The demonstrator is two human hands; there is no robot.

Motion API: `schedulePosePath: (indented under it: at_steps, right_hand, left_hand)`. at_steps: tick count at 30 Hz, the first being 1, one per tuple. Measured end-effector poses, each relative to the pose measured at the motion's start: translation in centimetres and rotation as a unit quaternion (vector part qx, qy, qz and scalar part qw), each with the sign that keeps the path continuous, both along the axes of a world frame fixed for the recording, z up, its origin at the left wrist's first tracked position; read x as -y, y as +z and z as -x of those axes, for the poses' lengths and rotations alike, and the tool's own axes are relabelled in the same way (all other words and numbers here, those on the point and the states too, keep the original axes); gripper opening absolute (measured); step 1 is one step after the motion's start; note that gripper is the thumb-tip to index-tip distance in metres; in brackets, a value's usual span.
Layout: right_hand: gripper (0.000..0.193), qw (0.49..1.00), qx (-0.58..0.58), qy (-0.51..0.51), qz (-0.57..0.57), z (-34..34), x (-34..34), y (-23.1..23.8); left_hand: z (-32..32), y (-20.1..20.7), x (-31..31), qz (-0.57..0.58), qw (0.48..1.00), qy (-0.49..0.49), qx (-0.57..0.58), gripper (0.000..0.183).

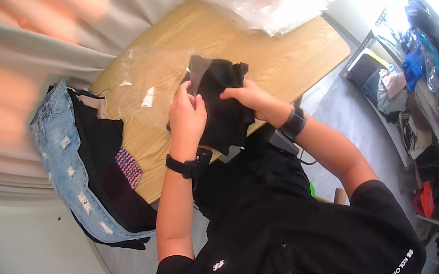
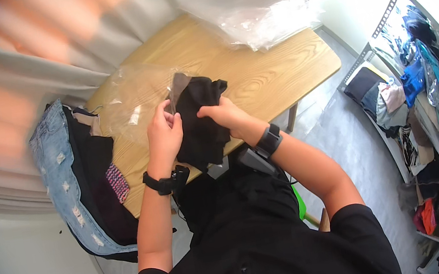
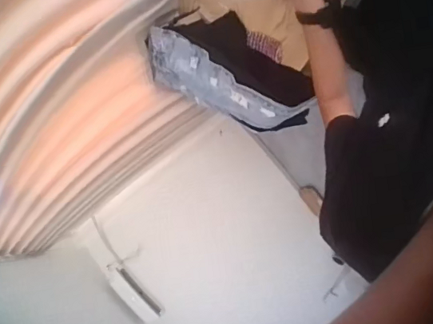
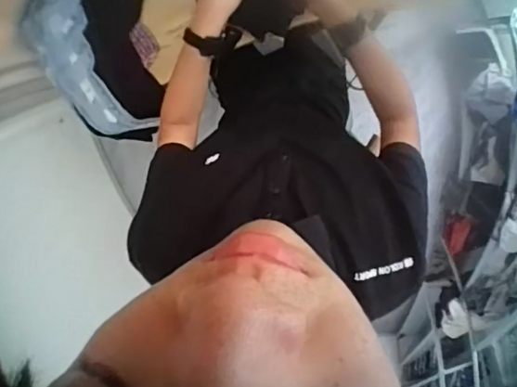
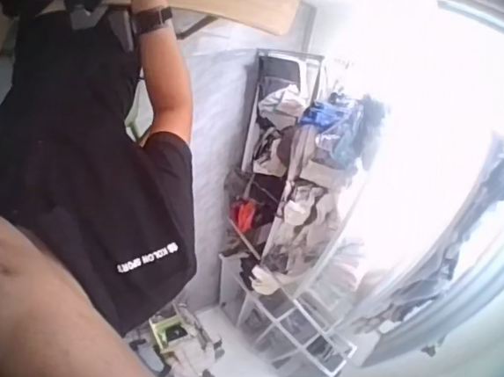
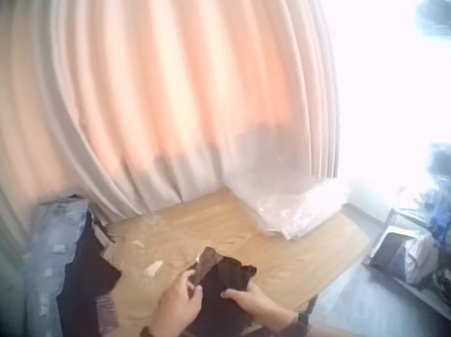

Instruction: The recorder folds items of clothing including a t-shirt, jeans, and pants, then places each into a clear plastic bag.

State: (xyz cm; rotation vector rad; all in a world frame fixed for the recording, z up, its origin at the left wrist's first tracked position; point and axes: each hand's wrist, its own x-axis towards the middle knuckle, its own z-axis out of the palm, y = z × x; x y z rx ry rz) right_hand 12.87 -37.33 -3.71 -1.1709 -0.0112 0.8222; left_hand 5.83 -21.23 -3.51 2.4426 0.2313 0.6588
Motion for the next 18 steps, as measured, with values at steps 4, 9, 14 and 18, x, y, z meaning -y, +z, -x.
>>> schedulePosePath:
  at_steps: [4,9,14,18]
  right_hand:
    - [0.036,0.988,0.084,0.128,0.001,2.0,-0.2,-0.1]
    - [0.039,0.962,0.216,0.163,-0.043,5.2,-2.1,-2.7]
    - [0.035,0.978,0.185,-0.004,-0.097,6.8,-2.6,-1.2]
    - [0.036,0.987,0.002,-0.081,-0.139,5.0,-2.5,0.9]
  left_hand:
    - [1.0,2.5,-0.6,-0.026,0.999,0.021,-0.031,0.026]
    - [2.9,4.5,1.0,-0.007,0.997,-0.066,0.032,0.017]
    - [6.6,8.0,3.4,-0.054,0.994,-0.090,0.018,0.035]
    - [7.6,4.4,-1.2,-0.138,0.990,0.019,0.006,0.048]
